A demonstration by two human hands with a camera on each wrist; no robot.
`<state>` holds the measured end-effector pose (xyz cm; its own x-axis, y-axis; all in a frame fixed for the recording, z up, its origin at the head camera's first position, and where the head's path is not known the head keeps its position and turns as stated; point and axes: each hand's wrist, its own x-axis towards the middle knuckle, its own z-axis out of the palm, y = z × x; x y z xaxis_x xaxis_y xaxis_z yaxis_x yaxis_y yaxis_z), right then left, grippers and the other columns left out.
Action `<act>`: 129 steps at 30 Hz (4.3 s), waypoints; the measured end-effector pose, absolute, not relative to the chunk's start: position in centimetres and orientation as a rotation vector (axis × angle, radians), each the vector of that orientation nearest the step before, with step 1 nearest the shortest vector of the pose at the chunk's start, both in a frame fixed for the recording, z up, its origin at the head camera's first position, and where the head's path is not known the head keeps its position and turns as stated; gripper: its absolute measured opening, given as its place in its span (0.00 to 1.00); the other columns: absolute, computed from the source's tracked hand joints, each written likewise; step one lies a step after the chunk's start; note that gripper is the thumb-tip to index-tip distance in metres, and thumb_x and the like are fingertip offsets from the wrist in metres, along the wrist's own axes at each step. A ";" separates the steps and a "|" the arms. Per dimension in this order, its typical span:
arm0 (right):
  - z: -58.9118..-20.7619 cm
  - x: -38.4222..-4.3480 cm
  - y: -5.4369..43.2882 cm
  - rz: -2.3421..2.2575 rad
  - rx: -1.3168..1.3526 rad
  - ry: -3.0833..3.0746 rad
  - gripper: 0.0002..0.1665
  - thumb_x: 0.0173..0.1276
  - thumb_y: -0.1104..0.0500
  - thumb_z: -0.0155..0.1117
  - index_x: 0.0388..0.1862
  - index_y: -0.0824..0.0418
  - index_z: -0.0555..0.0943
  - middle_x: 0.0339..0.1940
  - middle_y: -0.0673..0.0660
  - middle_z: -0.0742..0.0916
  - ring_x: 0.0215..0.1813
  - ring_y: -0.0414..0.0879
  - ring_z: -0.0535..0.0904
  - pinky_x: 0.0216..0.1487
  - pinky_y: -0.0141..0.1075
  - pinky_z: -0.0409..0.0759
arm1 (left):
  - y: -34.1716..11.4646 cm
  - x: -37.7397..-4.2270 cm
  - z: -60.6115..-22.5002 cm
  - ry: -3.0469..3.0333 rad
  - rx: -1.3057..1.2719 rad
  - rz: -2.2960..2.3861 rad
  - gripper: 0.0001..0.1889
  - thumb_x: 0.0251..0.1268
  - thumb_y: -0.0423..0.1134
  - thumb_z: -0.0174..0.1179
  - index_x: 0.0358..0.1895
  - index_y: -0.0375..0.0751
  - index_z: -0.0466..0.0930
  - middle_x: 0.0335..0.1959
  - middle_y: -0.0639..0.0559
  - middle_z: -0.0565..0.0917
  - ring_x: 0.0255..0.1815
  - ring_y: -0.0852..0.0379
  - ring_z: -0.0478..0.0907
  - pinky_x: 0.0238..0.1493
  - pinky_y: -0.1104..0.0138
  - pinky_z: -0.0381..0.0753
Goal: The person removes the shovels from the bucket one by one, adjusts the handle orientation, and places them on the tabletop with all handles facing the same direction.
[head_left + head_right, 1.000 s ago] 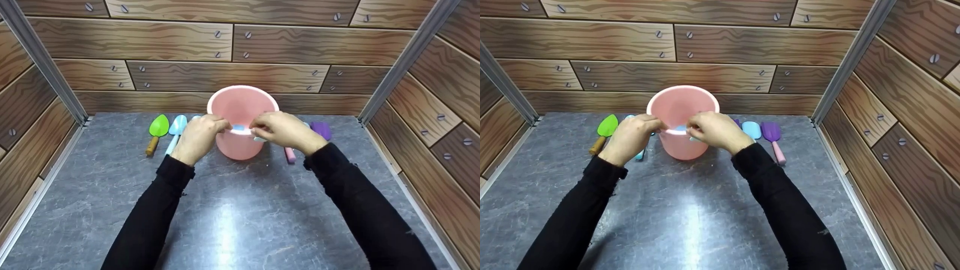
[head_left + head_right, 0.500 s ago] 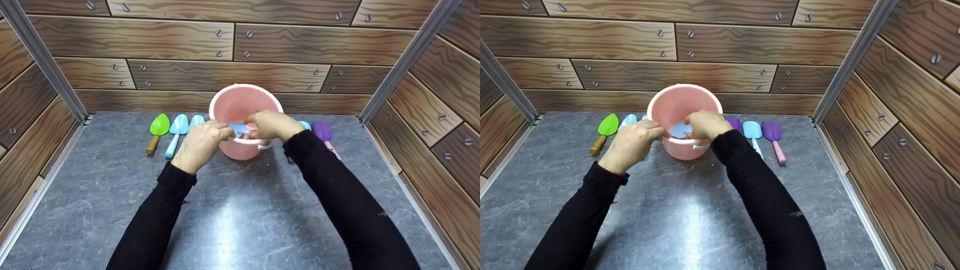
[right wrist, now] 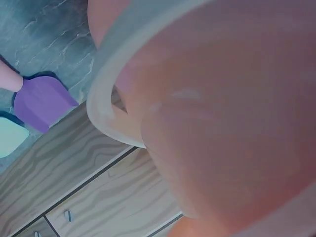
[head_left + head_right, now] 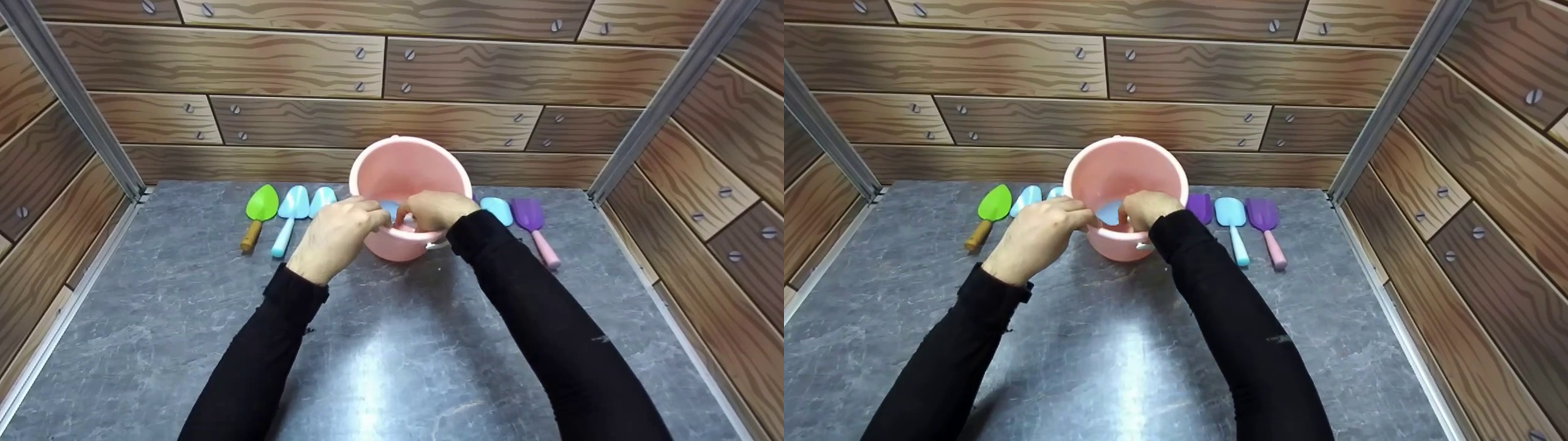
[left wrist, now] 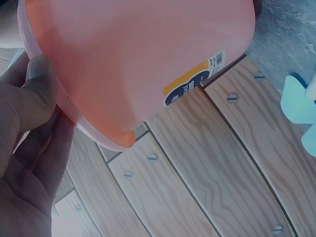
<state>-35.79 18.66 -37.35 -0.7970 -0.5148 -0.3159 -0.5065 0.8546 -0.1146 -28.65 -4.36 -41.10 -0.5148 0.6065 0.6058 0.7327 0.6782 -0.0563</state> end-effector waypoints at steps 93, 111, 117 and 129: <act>-43.3 -19.2 23.1 -0.600 -1.207 3.469 0.12 0.75 0.72 0.79 0.56 0.69 0.94 0.53 0.66 0.98 0.55 0.61 0.99 0.56 0.47 0.98 | -7.9 -33.7 -42.8 -2.506 -0.926 -0.626 0.22 0.93 0.41 0.64 0.81 0.41 0.85 0.83 0.43 0.85 0.87 0.44 0.81 0.86 0.48 0.83; -48.2 -20.1 21.7 -0.247 -1.046 3.470 0.08 0.73 0.75 0.76 0.38 0.66 0.86 0.37 0.60 0.93 0.34 0.58 0.95 0.34 0.45 0.96 | -8.1 -32.2 -43.6 -2.548 -0.931 -0.618 0.24 0.96 0.45 0.60 0.83 0.40 0.83 0.86 0.43 0.82 0.91 0.44 0.77 0.92 0.49 0.76; -48.4 -18.7 20.7 -0.239 -1.068 3.300 0.12 0.71 0.82 0.70 0.49 0.73 0.87 0.50 0.72 0.96 0.36 0.63 0.97 0.33 0.45 0.96 | -8.4 -31.3 -44.0 -2.526 -0.925 -0.634 0.23 0.95 0.43 0.62 0.82 0.39 0.83 0.85 0.43 0.83 0.90 0.44 0.78 0.91 0.49 0.77; -50.1 -17.6 18.1 -0.276 -0.845 3.055 0.34 0.69 0.56 0.91 0.66 0.73 0.88 0.74 0.78 0.89 0.59 0.72 0.96 0.57 0.61 0.97 | -9.0 -30.4 -45.7 -2.549 -0.885 -0.655 0.24 0.93 0.45 0.65 0.82 0.43 0.84 0.83 0.45 0.86 0.89 0.45 0.80 0.86 0.46 0.82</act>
<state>-17.56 18.11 -50.08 -0.8583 -0.5061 0.0848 -0.5131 0.8441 -0.1557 -30.39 -8.97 -45.66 -0.7377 0.4813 0.4735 0.6500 0.6959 0.3053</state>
